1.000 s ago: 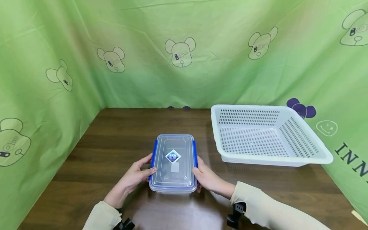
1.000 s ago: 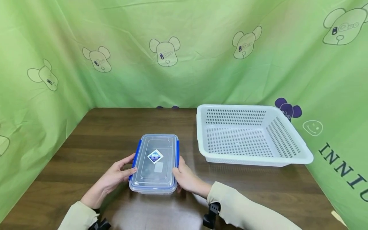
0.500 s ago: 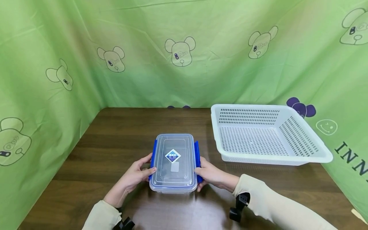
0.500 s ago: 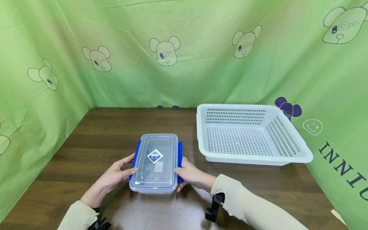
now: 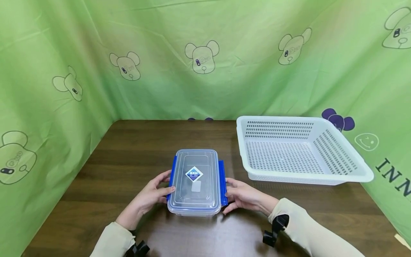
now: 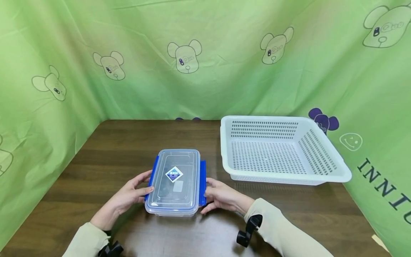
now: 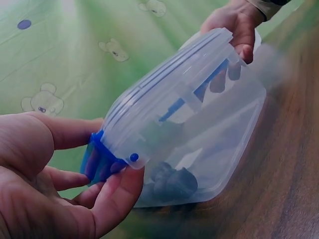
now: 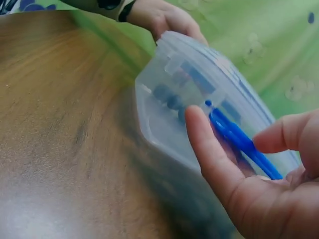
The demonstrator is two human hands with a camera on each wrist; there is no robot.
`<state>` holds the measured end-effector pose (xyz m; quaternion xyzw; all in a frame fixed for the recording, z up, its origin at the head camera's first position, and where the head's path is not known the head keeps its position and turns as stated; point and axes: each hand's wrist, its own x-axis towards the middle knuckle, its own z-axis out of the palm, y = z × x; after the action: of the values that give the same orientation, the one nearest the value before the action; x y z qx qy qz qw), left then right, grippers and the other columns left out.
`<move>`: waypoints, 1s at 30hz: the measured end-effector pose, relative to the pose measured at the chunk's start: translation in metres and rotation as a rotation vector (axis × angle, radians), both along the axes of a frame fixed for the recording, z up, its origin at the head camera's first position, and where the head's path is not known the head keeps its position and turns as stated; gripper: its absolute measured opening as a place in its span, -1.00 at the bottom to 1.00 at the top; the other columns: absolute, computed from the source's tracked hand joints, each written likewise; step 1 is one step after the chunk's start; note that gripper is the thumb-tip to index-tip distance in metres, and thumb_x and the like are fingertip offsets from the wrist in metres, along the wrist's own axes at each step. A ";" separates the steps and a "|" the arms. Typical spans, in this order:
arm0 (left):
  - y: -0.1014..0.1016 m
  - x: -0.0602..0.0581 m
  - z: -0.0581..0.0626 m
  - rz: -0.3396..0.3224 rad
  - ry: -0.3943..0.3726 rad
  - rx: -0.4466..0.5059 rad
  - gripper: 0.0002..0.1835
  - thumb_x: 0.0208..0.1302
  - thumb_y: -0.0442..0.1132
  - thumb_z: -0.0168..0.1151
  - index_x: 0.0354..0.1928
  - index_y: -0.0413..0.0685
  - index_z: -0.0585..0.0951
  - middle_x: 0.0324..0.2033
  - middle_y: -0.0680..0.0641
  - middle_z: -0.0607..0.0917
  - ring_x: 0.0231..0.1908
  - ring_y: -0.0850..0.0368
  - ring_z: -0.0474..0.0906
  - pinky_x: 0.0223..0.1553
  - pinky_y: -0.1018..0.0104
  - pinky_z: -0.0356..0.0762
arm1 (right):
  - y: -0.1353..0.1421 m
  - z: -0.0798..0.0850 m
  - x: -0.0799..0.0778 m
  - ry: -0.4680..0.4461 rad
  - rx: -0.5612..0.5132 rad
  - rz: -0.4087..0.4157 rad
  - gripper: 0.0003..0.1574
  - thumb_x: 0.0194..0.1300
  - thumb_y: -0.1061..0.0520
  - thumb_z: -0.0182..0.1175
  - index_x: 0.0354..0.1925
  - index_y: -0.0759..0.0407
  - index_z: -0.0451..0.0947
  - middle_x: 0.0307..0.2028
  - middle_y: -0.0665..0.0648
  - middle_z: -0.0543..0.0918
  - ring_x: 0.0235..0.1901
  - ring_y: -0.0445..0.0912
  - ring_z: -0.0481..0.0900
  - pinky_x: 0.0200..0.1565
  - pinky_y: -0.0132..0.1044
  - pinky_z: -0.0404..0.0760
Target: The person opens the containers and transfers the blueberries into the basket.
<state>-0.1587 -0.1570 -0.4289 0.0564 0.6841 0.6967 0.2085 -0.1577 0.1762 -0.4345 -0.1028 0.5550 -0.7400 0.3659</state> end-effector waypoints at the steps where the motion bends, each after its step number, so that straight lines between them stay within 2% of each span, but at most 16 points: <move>1: 0.000 -0.001 0.000 -0.002 -0.007 0.004 -0.19 0.33 -0.35 0.28 0.50 -0.31 0.08 0.24 -0.40 0.22 -0.28 0.02 0.65 -0.29 0.18 0.71 | 0.001 -0.002 0.000 -0.011 -0.014 0.000 -0.10 0.25 0.45 -0.13 0.46 0.40 -0.28 -0.05 0.23 0.61 -0.14 0.09 0.65 -0.17 0.01 0.71; 5: -0.002 -0.002 -0.002 -0.007 -0.030 0.012 -0.18 0.33 -0.32 0.29 0.51 -0.26 0.07 0.24 -0.40 0.23 -0.25 0.01 0.65 -0.27 0.16 0.71 | 0.002 -0.012 -0.001 -0.027 -0.032 0.006 -0.07 0.29 0.45 -0.09 0.47 0.37 -0.32 -0.09 0.20 0.63 -0.15 0.11 0.67 -0.09 0.09 0.67; 8: -0.002 -0.003 -0.004 -0.005 -0.037 0.018 -0.19 0.33 -0.31 0.28 0.50 -0.24 0.07 0.23 -0.39 0.26 -0.22 0.02 0.63 -0.24 0.18 0.69 | 0.001 -0.017 -0.002 -0.001 0.005 0.006 -0.02 0.29 0.44 -0.05 0.48 0.36 -0.38 -0.12 0.19 0.61 -0.23 0.08 0.69 -0.10 0.08 0.68; 11: -0.003 -0.004 -0.006 -0.002 -0.038 0.029 -0.21 0.34 -0.32 0.24 0.50 -0.24 0.07 0.22 -0.37 0.30 -0.18 0.05 0.60 -0.22 0.20 0.67 | 0.000 -0.017 -0.003 0.074 0.097 -0.020 -0.03 0.29 0.42 -0.03 0.47 0.38 -0.34 -0.19 0.20 0.58 -0.35 0.03 0.70 -0.21 0.00 0.72; 17: -0.006 -0.006 -0.006 -0.005 -0.031 0.026 -0.25 0.32 -0.35 0.16 0.48 -0.30 0.10 0.19 -0.34 0.38 -0.16 0.06 0.58 -0.21 0.22 0.66 | -0.005 -0.002 0.003 0.260 0.274 -0.163 -0.22 0.43 0.23 -0.03 0.45 0.40 -0.12 -0.29 0.26 0.53 -0.53 -0.01 0.64 -0.47 -0.09 0.71; 21: -0.008 -0.010 -0.002 -0.001 0.028 -0.050 -0.27 0.30 -0.34 0.17 0.47 -0.33 0.15 0.19 -0.39 0.39 -0.20 0.05 0.61 -0.25 0.21 0.69 | -0.014 0.008 0.006 0.304 0.267 -0.176 -0.08 0.47 0.12 0.11 0.51 0.30 -0.19 -0.30 0.23 0.51 -0.56 -0.01 0.62 -0.52 0.01 0.70; 24: -0.009 -0.014 0.001 -0.027 0.061 -0.095 -0.25 0.29 -0.35 0.17 0.47 -0.36 0.13 0.20 -0.44 0.37 -0.24 0.03 0.62 -0.30 0.20 0.70 | -0.018 0.011 0.008 0.330 0.235 -0.155 0.08 0.39 0.20 0.23 0.54 0.26 -0.27 -0.31 0.20 0.50 -0.55 0.01 0.64 -0.52 0.09 0.68; 30: -0.008 -0.022 0.005 -0.122 0.027 -0.098 -0.15 0.22 -0.41 0.14 0.53 -0.31 0.04 0.12 -0.40 0.41 -0.30 0.02 0.62 -0.37 0.17 0.71 | -0.018 0.007 0.008 0.338 0.190 -0.144 0.13 0.34 0.31 0.25 0.54 0.26 -0.31 -0.33 0.20 0.49 -0.52 0.00 0.63 -0.53 0.03 0.69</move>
<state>-0.1804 -0.1654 -0.4242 0.0973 0.7154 0.6476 0.2437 -0.1493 0.1578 -0.4274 -0.1506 0.6817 -0.6808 0.2218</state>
